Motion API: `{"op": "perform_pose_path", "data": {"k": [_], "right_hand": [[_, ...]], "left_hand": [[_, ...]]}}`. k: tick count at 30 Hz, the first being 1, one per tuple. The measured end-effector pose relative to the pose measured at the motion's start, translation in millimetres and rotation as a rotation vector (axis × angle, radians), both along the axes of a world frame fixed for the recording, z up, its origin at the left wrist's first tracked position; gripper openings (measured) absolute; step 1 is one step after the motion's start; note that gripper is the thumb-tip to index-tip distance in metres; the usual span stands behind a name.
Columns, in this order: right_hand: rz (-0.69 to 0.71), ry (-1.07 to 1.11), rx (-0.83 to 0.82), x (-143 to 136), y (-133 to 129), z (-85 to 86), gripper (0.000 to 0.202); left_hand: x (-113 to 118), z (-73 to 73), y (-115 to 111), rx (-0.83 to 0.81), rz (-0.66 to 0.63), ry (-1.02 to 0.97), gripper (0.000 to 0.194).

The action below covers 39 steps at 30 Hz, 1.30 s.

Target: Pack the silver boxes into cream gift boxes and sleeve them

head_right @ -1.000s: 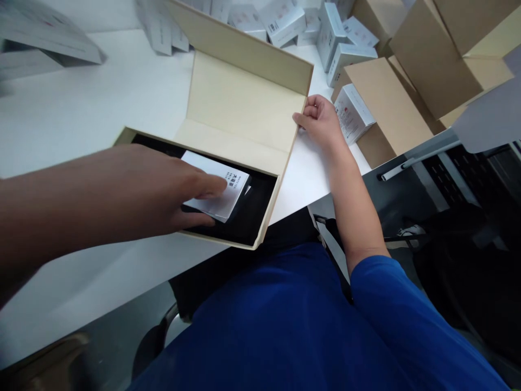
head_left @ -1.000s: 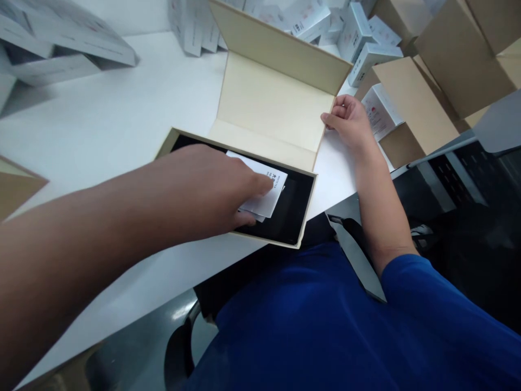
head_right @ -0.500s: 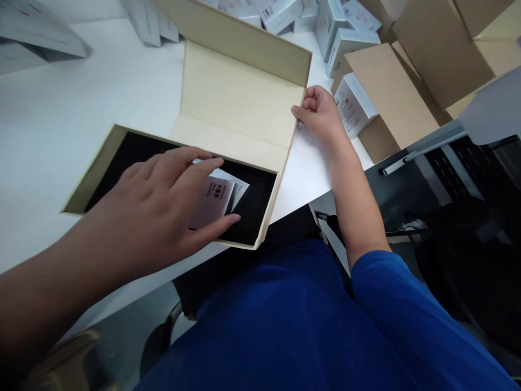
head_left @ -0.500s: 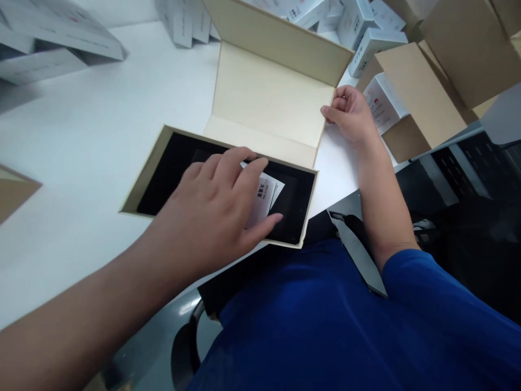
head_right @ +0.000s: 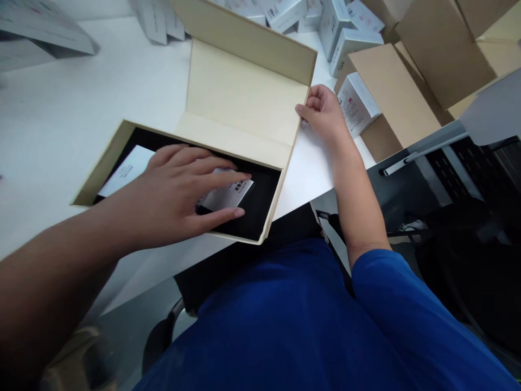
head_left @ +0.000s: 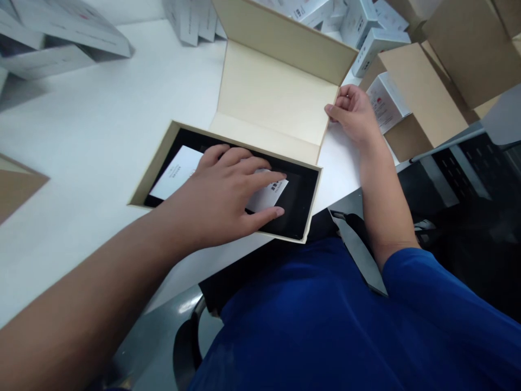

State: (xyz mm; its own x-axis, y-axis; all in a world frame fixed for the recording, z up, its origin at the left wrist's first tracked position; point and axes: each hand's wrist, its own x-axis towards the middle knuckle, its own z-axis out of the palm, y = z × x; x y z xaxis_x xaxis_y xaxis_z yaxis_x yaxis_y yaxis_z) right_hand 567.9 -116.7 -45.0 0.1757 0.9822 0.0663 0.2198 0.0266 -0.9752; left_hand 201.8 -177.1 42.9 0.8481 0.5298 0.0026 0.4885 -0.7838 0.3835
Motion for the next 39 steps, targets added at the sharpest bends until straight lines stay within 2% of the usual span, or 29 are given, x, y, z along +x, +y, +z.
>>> {"op": "perform_pose_path", "data": {"k": [2,5,9,12,19,25,30,36,39], "right_hand": [[-0.018,0.001,-0.01,-1.4,0.3,0.7,0.05],[-0.028,-0.007,-0.021,-2.5,0.3,0.7,0.052],[-0.036,-0.003,-0.002,-2.2,-0.3,0.1,0.05],[-0.032,-0.01,0.008,-1.6,-0.1,0.2,0.048],[-0.034,-0.082,0.0,2.6,3.7,-4.3,0.045],[0.035,-0.093,0.176,1.1,0.3,-6.5,0.053],[0.03,-0.137,0.296,-16.2,-10.6,-1.4,0.069],[0.283,-0.363,0.175,-41.4,-31.0,-3.2,0.082],[0.287,-0.365,0.178,-48.4,-35.1,-2.9,0.079]], "left_hand": [[3.9,2.7,1.0,0.019,0.033,0.08,0.051],[8.0,6.0,1.8,0.065,0.172,0.198,0.042],[7.9,3.3,1.6,0.111,0.298,0.212,0.023],[5.6,-0.8,2.5,0.098,0.301,0.182,0.018],[5.4,-1.7,4.3,0.039,0.307,0.143,0.036],[12.1,4.1,1.0,0.042,0.317,0.23,0.041],[11.7,-1.9,2.0,0.09,0.306,0.233,0.034],[6.4,-11.7,1.4,0.16,0.29,0.094,0.029],[4.4,-10.2,1.2,0.146,0.332,-0.021,0.027]]}}
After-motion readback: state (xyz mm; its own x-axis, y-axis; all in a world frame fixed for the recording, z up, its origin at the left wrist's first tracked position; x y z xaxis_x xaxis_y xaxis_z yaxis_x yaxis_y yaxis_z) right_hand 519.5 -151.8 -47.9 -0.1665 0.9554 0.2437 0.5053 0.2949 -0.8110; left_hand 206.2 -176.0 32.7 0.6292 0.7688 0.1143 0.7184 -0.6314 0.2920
